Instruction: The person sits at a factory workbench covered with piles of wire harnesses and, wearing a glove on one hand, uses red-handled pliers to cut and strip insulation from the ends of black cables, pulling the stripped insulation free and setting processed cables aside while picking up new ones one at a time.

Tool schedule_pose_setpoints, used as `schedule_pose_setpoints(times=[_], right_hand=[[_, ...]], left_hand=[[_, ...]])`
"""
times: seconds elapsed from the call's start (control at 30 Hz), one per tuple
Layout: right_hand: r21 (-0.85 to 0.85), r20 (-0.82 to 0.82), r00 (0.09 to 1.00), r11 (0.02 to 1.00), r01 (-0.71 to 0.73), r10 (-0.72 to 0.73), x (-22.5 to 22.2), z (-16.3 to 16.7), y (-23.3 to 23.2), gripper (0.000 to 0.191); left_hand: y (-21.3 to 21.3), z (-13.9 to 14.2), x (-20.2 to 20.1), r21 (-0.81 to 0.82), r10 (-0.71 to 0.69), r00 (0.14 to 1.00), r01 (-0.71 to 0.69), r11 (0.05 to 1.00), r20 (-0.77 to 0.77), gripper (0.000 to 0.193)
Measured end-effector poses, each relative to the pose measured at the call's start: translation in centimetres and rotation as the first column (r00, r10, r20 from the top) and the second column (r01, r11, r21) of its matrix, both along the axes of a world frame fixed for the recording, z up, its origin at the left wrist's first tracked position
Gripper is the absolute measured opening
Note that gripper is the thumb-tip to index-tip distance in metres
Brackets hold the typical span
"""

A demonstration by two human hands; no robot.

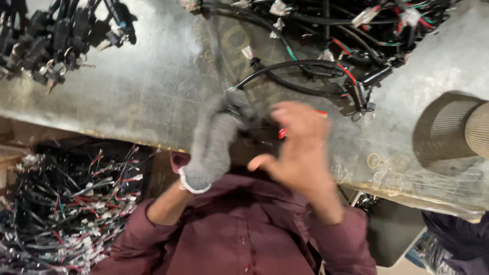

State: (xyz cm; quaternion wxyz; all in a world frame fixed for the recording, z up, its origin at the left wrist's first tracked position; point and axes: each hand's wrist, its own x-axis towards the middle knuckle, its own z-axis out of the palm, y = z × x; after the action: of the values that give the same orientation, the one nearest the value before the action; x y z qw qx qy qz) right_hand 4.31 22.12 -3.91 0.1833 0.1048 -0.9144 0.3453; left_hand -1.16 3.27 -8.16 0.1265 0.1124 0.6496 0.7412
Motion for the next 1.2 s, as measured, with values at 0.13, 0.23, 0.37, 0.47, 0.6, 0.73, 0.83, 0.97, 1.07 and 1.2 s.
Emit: schedule_pose_setpoints(times=[0.13, 0.23, 0.37, 0.47, 0.6, 0.73, 0.83, 0.97, 1.07, 1.2], right_hand=[[0.479, 0.115, 0.974, 0.870, 0.116, -0.194, 1.6, -2.3, 3.1, 0.066], [0.355, 0.155, 0.952, 0.914, 0.197, -0.266, 3.1, -4.4, 4.3, 0.043], [-0.194, 0.439, 0.869, 0.920, 0.340, -0.228, 4.0, -4.2, 3.9, 0.026], [-0.479, 0.622, 0.782, 0.768, 0.425, -0.045, 3.2, -2.3, 2.5, 0.016], [-0.259, 0.072, 0.997, 0.964, 0.051, -0.033, 1.1, 0.1, 0.7, 0.025], [-0.025, 0.012, 0.999, 0.999, -0.040, 0.041, -0.2, 1.5, 0.2, 0.027], [0.165, 0.051, 0.998, 0.986, 0.035, -0.044, -0.7, 1.7, 0.4, 0.039], [0.126, 0.039, 0.999, 0.992, -0.019, 0.014, -1.0, 1.6, 0.7, 0.041], [0.037, 0.024, 0.999, 0.999, -0.032, 0.031, -0.6, 1.5, 0.7, 0.035], [0.036, 0.129, 0.991, 0.999, 0.036, -0.040, 0.5, 1.4, 0.4, 0.027]], left_hand=[[-2.2, 1.6, 0.2, -0.011, -0.002, 1.000, 0.001, 1.000, -0.017, 0.027], [-2.5, 3.9, 0.3, 0.004, -0.141, 0.947, 0.149, 0.989, -0.289, 0.025], [-1.9, 7.2, -0.3, -0.030, -0.330, 0.897, 0.337, 0.941, -0.294, 0.024], [-1.2, 8.4, 0.9, 0.174, -0.364, 0.931, 0.358, 0.918, 0.006, 0.040], [-1.1, 7.3, 4.0, 0.378, -0.345, 0.893, 0.225, 0.898, 0.288, 0.054], [-2.0, 5.2, 6.2, 0.320, -0.306, 0.873, 0.187, 0.929, 0.379, 0.052], [-2.8, 4.9, 6.3, 0.072, -0.217, 0.969, 0.210, 0.975, 0.118, 0.053], [-3.5, 6.6, 4.5, 0.346, -0.407, 0.878, 0.311, 0.885, 0.251, 0.056], [-3.3, 8.0, 2.7, -0.061, -0.571, 0.777, 0.604, 0.795, 0.264, 0.082], [-1.7, 8.2, 1.9, -0.295, -0.339, 0.870, 0.238, 0.925, -0.360, 0.076]])
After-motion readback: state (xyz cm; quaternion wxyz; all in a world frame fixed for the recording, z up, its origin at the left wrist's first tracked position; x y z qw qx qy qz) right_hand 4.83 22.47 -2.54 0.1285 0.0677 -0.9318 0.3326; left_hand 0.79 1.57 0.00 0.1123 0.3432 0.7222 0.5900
